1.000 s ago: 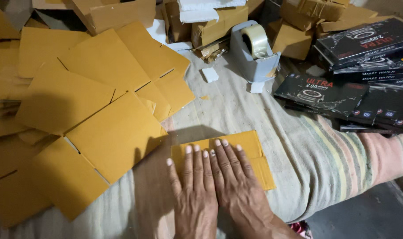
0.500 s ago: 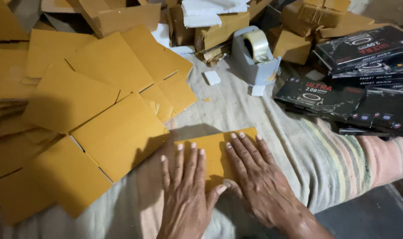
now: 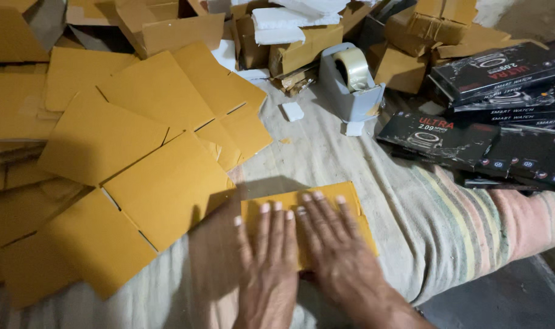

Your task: The person folds yellow cardboard mailer boxes on a cloth-covered bed, pressing the flaps and creases flat by hand and setting finished boxes with the stack of flat blanks. They repeatedly pick a folded blank, fold the sides and top flaps closed, and smooth the surfaces.

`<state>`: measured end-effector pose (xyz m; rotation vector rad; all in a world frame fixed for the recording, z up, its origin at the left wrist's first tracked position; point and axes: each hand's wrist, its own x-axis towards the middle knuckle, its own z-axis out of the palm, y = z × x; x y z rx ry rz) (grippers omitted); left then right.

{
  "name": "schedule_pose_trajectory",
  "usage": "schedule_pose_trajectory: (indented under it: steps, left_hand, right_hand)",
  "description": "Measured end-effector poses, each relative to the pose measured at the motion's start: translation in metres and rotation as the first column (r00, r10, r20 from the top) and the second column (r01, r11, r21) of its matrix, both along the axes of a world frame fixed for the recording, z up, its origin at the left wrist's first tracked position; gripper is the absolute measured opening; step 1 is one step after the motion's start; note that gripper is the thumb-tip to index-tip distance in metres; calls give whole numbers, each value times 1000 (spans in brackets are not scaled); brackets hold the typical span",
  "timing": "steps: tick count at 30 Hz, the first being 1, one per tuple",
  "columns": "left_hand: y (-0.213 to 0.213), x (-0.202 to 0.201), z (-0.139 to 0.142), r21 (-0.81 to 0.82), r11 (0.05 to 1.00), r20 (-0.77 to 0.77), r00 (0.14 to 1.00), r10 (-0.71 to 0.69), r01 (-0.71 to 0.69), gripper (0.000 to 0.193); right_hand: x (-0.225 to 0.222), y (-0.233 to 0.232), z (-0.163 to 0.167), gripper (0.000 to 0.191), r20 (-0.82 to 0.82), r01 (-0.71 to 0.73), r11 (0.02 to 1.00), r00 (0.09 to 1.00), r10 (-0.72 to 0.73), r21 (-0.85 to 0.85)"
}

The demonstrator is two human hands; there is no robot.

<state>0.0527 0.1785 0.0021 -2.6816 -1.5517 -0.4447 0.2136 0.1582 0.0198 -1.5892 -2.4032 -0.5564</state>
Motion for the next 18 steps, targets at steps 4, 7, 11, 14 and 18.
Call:
schedule_pose_trajectory:
  steps: [4,7,11,14,18]
  left_hand:
    - [3,5,-14,239,971,-112,992,54,-26,92]
    - [10,-24,-21,293,956,119,993,-22,-14,104]
    - [6,-39,-16,246,968,225,974,-19,-37,104]
    - [9,-9,-8,-57,991,-209,972,109,-123,95]
    - [8,17,-8,175,984,-144,988,58,-32,81]
  right_hand:
    - [-3,6,-6,71,94,-20,1000,995,19,2]
    - [24,4,-1,96,-87,-52,999,995,53,9]
    - [39,-4,5,117,-174,34,999,984,-26,43]
    - [14,3,-2,104,-194,68,992,977,-88,-108]
    - [-6,8,-11,88,98,29,999,995,-31,22]
